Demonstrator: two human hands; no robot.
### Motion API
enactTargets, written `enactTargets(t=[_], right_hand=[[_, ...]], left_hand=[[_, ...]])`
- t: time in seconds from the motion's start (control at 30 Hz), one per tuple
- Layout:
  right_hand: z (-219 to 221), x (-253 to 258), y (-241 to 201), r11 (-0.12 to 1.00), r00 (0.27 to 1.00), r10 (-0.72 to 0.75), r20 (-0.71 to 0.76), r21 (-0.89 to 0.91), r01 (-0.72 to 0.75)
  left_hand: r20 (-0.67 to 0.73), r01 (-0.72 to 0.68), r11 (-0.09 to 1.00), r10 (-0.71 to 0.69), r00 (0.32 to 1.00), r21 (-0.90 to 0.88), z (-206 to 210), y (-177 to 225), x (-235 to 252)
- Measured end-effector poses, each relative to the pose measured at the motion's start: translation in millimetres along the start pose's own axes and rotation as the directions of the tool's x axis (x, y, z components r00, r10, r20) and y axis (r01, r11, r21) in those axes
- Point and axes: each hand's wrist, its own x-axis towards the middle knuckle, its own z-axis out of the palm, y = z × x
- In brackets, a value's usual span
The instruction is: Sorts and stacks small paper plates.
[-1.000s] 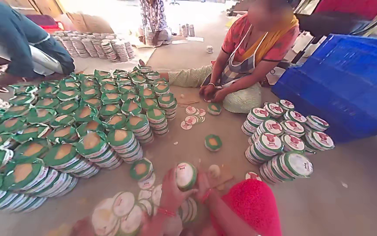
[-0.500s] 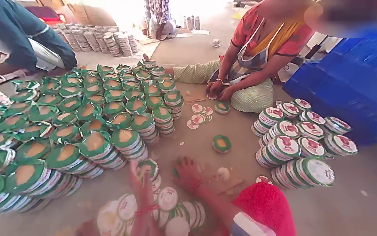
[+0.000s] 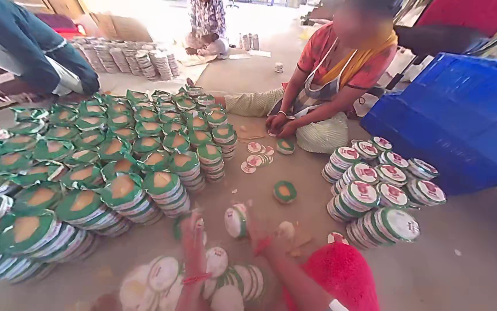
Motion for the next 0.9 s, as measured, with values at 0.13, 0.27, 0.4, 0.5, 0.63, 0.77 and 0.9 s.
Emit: enactTargets(t=[0.13, 0.27, 0.4, 0.5, 0.63, 0.77, 0.9], right_hand=[[-13.6, -29.9, -24.9, 0.793, 0.976, 0.099, 0.194, 0.576, -0.195], [-46.2, -19.6, -42.6, 0.848, 0.974, 0.208, 0.09, 0.481, -0.225], [-97.5, 18.4, -83.0, 0.955, 0.935, -0.086, -0.345, -0.296, -0.021], [-137.8, 47.5, -101.9, 0.484, 0.821, -0.502, -0.272, -0.875, 0.006], [-160.6, 89.6, -26.5, 0.069, 0.878, -0.451, -0.161, -0.987, -0.146], [-147.5, 99.7, -18.1, 0.063, 0.949, -0.194, -0.248, -0.969, -0.24], [-161.1, 93.5, -36.8, 0.038, 0.984, -0.068, -0.164, -0.986, -0.162]], left_hand=[[0.058, 0.033, 0.999, -0.031, 0.998, -0.024, 9.7, 4.5, -7.8], [0.083, -0.033, 0.999, 0.034, 0.996, -0.01, 9.3, 1.2, -3.5], [0.018, -0.01, 1.0, 0.009, 1.0, 0.017, 0.5, -4.5, -0.3], [-0.045, 0.057, 0.998, -0.055, 0.997, 0.028, -8.7, -16.4, 1.9], [-0.068, 0.132, 0.99, -0.128, 0.989, 0.051, -13.1, -25.1, 4.5], [-0.075, 0.099, 0.994, -0.096, 0.993, 0.044, -11.7, -19.4, 11.4], [-0.112, 0.084, 0.996, -0.08, 0.99, 0.034, -21.7, -19.8, 17.3]])
